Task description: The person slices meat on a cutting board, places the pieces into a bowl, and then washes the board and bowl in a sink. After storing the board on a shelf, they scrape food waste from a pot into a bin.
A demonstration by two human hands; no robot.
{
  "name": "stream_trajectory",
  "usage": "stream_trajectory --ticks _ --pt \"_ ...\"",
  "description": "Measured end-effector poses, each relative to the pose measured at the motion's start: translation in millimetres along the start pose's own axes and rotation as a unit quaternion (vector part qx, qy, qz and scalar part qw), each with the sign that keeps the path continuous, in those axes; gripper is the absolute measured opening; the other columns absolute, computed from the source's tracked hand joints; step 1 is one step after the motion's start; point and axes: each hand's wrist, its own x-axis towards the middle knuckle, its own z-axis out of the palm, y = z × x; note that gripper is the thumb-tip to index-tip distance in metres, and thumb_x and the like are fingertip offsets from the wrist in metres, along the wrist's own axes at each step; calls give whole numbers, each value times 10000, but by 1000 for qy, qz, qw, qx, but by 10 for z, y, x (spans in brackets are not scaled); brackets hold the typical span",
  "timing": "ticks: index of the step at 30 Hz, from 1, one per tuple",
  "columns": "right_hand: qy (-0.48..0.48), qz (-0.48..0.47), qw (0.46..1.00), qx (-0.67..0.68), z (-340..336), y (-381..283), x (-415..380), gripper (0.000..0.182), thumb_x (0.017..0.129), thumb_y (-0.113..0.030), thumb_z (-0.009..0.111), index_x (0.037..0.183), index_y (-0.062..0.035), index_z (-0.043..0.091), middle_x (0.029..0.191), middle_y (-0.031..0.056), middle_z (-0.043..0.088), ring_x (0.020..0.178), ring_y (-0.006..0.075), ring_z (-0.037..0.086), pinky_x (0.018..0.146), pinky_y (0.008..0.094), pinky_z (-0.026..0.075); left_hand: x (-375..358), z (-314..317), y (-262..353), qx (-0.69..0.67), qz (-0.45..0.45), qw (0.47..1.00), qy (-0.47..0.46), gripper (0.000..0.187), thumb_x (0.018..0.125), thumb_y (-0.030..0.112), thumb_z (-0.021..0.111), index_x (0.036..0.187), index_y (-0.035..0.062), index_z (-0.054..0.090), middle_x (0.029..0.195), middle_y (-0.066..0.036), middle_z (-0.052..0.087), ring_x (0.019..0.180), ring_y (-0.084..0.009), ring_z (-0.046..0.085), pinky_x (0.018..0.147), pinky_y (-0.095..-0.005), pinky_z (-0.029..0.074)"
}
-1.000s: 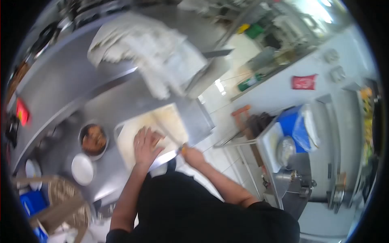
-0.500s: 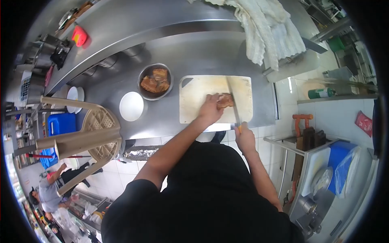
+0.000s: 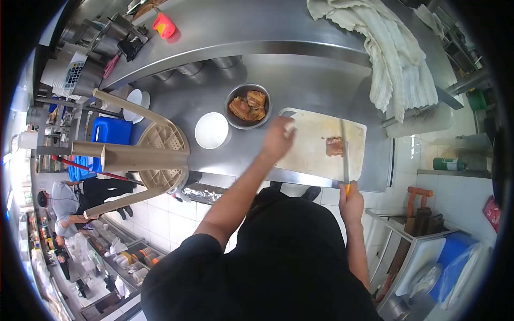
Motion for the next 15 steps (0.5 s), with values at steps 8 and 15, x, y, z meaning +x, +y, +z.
stream_trajectory --ticks 8,15 --pt "-115 -113 987 -13 255 -93 119 353 1012 -378 623 1002 -33 548 801 228 682 794 466 669 687 556 503 816 -1103 -727 191 -138 971 31 261 933 209 630 1164 128 721 1158 -144 720 1078 -367 688 915 -467 553" --pt "-75 -38 996 -7 112 61 157 343 1015 -315 641 958 -2 513 773 262 660 762 503 651 638 557 489 1011 -908 -955 235 -53 963 -124 492 885 227 695 1369 181 615 1425 -144 583 1249 -356 615 1027 -468 517"
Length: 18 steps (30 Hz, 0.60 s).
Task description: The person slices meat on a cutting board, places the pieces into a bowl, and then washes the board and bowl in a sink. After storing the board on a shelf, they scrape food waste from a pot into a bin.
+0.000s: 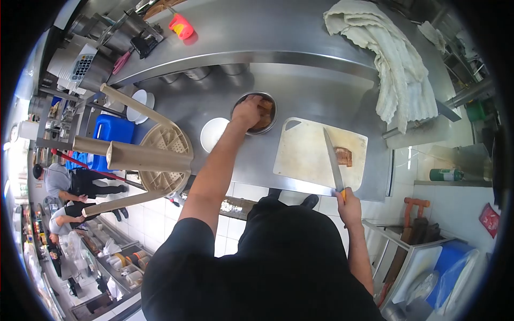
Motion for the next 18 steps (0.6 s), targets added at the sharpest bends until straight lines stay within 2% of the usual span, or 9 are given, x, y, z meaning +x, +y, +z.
stream_trajectory --ticks 3,6,7,10,13,16,18 --pt "-1 -6 1000 8 -20 18 -19 355 1015 -331 642 958 -7 510 778 269 662 775 506 653 649 568 488 23 18 -39 -17 2 1000 -3 397 869 181 702 1263 147 664 1352 -180 595 1217 -393 612 1030 -473 507" --pt "-2 2 1000 5 36 28 -29 379 1017 -377 630 972 -19 511 783 260 664 781 501 653 663 575 484 68 -70 -87 -48 16 997 -66 416 829 209 757 1229 134 671 1245 -190 607 1159 -407 625 1007 -470 516" --pt "-4 8 1000 4 57 23 -39 392 1019 -398 624 977 -25 511 785 255 665 783 498 653 669 576 481 82 -86 -102 -38 37 996 -66 369 821 222 768 1167 128 678 1170 -172 610 1131 -402 630 975 -472 516" --pt "-9 21 1000 -3 90 17 -53 369 1022 -381 623 1009 -31 505 780 249 667 781 493 657 670 577 487 35 -264 -22 -39 68 994 -76 224 822 165 727 1014 91 640 1152 -172 655 1047 -402 653 900 -477 535" --pt "-4 15 1000 -11 97 23 -61 363 1022 -373 622 1021 -31 502 775 250 669 773 490 660 670 582 492 2 -625 111 -20 41 984 -170 300 832 217 749 1100 112 667 1071 -136 698 1096 -362 662 929 -464 514" --pt "-6 6 1000 -10 94 45 -47 365 1025 -374 617 1025 -27 502 778 249 674 770 483 666 674 583 501 -10 -759 225 -8 13 992 -122 267 858 181 702 1117 118 681 1093 -135 728 1120 -347 668 946 -450 520" --pt "-8 7 1000 -8 99 55 -40 369 1024 -376 616 1028 -25 505 782 248 678 772 479 671 680 582 507 -69 -833 239 -4 50 994 -99 254 877 161 668 1126 118 691 1123 -143 731 1123 -345 674 957 -447 524"
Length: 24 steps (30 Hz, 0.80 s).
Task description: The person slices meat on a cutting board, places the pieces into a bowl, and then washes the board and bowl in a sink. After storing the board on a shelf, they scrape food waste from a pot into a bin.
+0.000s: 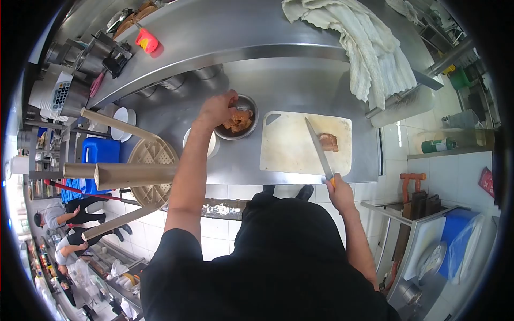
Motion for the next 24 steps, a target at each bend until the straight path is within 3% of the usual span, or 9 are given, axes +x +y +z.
stream_trajectory --ticks 7,9,11,13,15,17,19,24 --pt "25 -5 1000 -4 47 19 -12 343 1003 -358 632 1050 -35 525 805 239 691 790 460 686 701 564 532 -110 135 -194 3 -53 990 131 257 928 229 586 1122 125 717 1138 -176 719 1085 -377 676 929 -469 534" --pt "24 5 1000 -7 52 36 -21 332 999 -348 633 1055 -39 525 809 237 693 796 454 689 703 559 535 -130 230 -185 -38 -63 990 122 248 940 280 614 983 71 740 863 -193 723 879 -410 709 782 -486 559" --pt "20 14 1000 -10 20 7 -23 324 997 -340 633 1058 -41 524 810 233 696 797 450 692 703 555 537 -342 144 200 -104 -72 983 129 206 925 237 667 881 44 726 813 -187 713 803 -369 717 737 -469 551" --pt "11 16 1000 -17 -14 -16 -24 319 998 -335 631 1059 -42 522 808 226 699 794 448 693 701 552 539 -496 362 454 -185 -14 976 111 172 934 204 651 912 49 721 833 -163 729 841 -351 726 767 -459 554" --pt "11 22 999 -22 -6 -14 -41 310 1003 -330 622 1068 -46 517 811 217 702 789 443 697 700 553 541 -604 767 554 -104 15 994 0 240 941 249 655 1062 48 707 996 -170 742 975 -332 720 872 -458 550" --pt "9 28 999 -24 -9 -14 -33 303 1007 -326 614 1079 -50 513 815 210 705 788 438 700 701 553 545 -697 1081 776 -14 -59 993 -106 500 933 317 679 1328 25 587 1275 -223 659 1147 -366 660 995 -479 516" --pt "1 37 999 -23 5 -31 -46 298 1010 -322 608 1092 -54 509 821 203 708 792 433 705 704 553 549 -783 1575 727 29 -103 992 -65 743 913 389 708 1467 -21 431 1451 -276 505 1273 -429 566 1089 -491 461" --pt "8 51 998 -24 -18 -54 -122 306 1014 -342 608 1096 -61 518 801 199 702 784 424 703 692 554 543 -897 1994 901 44 -51 997 -41 884 895 406 739 1541 -42 334 1537 -282 399 1360 -478 454 1169 -495 380"
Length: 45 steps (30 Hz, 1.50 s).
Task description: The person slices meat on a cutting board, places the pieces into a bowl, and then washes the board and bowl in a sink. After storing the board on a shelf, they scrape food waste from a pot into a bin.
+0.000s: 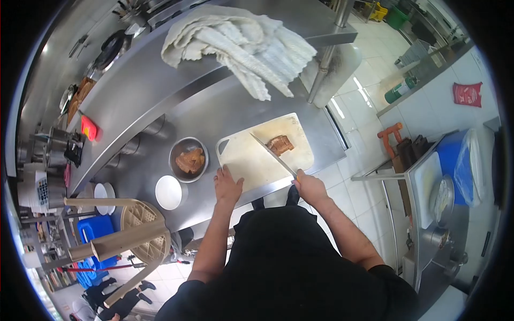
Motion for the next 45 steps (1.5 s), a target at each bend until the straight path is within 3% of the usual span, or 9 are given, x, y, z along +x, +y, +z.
stream_trajectory --ticks 8,11,17,20,23,26,32,45 --pt "10 64 998 -22 -221 537 -204 273 1004 -291 616 1103 -55 523 821 189 714 814 410 718 710 539 559 23 160 577 -33 84 996 -18 989 860 433 783 1570 -50 292 1582 -318 309 1440 -508 349 1227 -506 304" --pt "28 65 997 -18 -307 867 -235 299 1005 -316 622 1106 -55 517 808 198 708 797 416 712 700 541 556 105 202 879 -51 110 992 -39 1108 811 487 818 1589 -52 241 1589 -332 282 1460 -521 312 1246 -504 269" --pt "23 56 998 -31 -478 1045 -187 283 1013 -310 616 1096 -60 513 811 196 704 802 410 709 688 540 551 -50 -195 1400 36 95 990 -97 1329 683 574 890 1604 -49 162 1625 -314 208 1416 -518 366 1182 -503 379" --pt "26 47 998 -30 -524 1076 -162 277 1016 -307 611 1097 -60 515 807 191 703 802 404 710 684 540 550 -19 24 1402 45 105 992 -42 1358 662 617 888 1596 -61 173 1641 -284 193 1375 -489 416 1134 -487 434" --pt "29 40 998 -39 -550 1129 -89 282 1018 -316 607 1098 -61 517 804 188 703 797 402 710 684 540 551 36 36 1454 -6 102 994 -46 1392 648 701 853 1590 -68 176 1651 -275 187 1415 -520 366 1188 -513 357" --pt "26 33 998 -44 -606 1202 48 290 1021 -327 601 1097 -60 518 806 191 704 795 406 709 685 543 552 169 106 1518 18 111 993 -26 1415 627 712 857 1584 -80 179 1645 -272 200 1394 -514 389 1172 -504 374" --pt "12 19 999 -33 -703 1280 180 296 1027 -332 589 1096 -54 514 813 208 701 796 425 703 697 551 550 265 93 1598 30 100 994 -29 1438 597 706 873 1586 -77 182 1646 -254 208 1379 -504 407 1167 -487 384" --pt "29 52 997 46 -590 1244 258 300 1006 -289 614 1100 -29 497 883 248 719 862 456 706 754 564 552 795 -6 1724 122 106 985 -62 1511 520 678 914 1638 22 138 1701 -164 180 1424 -461 405 1176 -447 399"
